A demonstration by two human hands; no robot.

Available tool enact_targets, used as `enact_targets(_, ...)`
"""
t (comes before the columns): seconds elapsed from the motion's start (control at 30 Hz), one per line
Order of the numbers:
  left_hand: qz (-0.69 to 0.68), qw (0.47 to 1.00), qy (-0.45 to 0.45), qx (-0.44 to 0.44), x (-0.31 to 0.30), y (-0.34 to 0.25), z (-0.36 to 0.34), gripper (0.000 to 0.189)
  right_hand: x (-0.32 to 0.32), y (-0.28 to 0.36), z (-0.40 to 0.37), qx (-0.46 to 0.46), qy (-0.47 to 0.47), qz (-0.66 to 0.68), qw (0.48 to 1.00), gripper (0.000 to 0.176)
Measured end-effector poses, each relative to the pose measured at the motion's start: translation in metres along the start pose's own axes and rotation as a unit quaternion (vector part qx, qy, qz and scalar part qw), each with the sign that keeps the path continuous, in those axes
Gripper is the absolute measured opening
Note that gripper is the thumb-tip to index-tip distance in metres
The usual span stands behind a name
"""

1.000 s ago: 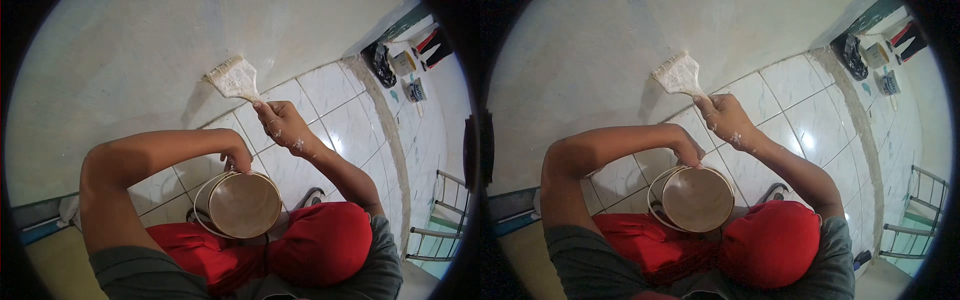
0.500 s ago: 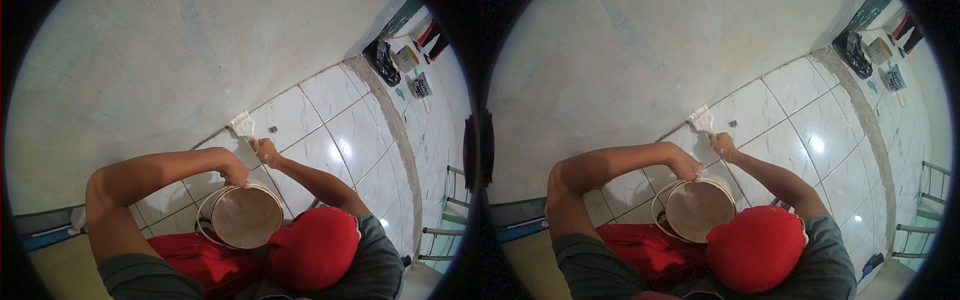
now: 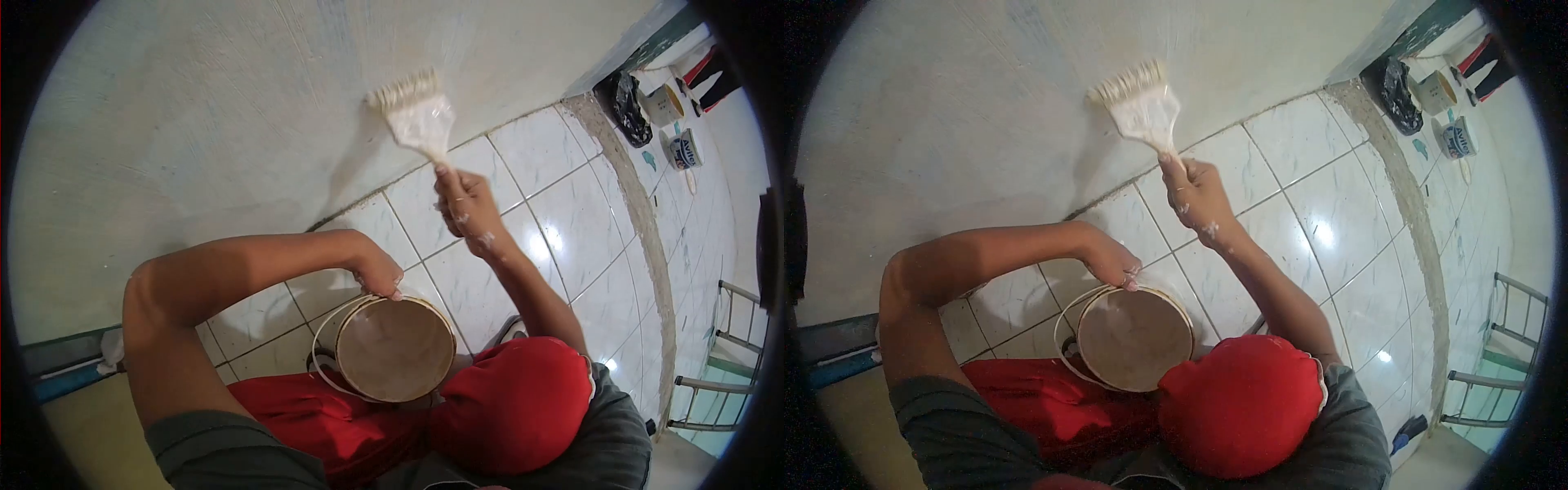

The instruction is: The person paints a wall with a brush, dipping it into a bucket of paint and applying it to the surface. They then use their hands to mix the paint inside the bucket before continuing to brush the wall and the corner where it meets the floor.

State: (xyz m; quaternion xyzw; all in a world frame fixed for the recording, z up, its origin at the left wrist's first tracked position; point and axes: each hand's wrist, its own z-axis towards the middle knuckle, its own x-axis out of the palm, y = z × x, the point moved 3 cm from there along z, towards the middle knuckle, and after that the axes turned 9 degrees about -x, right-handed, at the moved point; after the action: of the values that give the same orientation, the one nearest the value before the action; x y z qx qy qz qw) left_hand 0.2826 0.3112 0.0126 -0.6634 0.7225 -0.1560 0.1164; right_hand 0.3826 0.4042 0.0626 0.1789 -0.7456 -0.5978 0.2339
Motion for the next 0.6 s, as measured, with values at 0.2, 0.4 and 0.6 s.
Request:
enact_targets(0.2,-0.047,0.996,-0.071,-0.028,0.0,0.015,0.003,0.044,-0.026,-0.132,0.03,-0.017,-0.022,-0.087,0.996,0.041)
enact_targets(0.4,-0.079,0.986,-0.145,0.032,-0.008,0.032,-0.01,0.041,-0.046,-0.12,0.015,0.187,-0.012,-0.085,0.979,0.041)
enact_targets(0.6,-0.26,0.918,-0.297,0.029,0.012,0.095,-0.025,0.041,-0.018,0.096,0.001,0.181,0.133,-0.152,0.963,0.039)
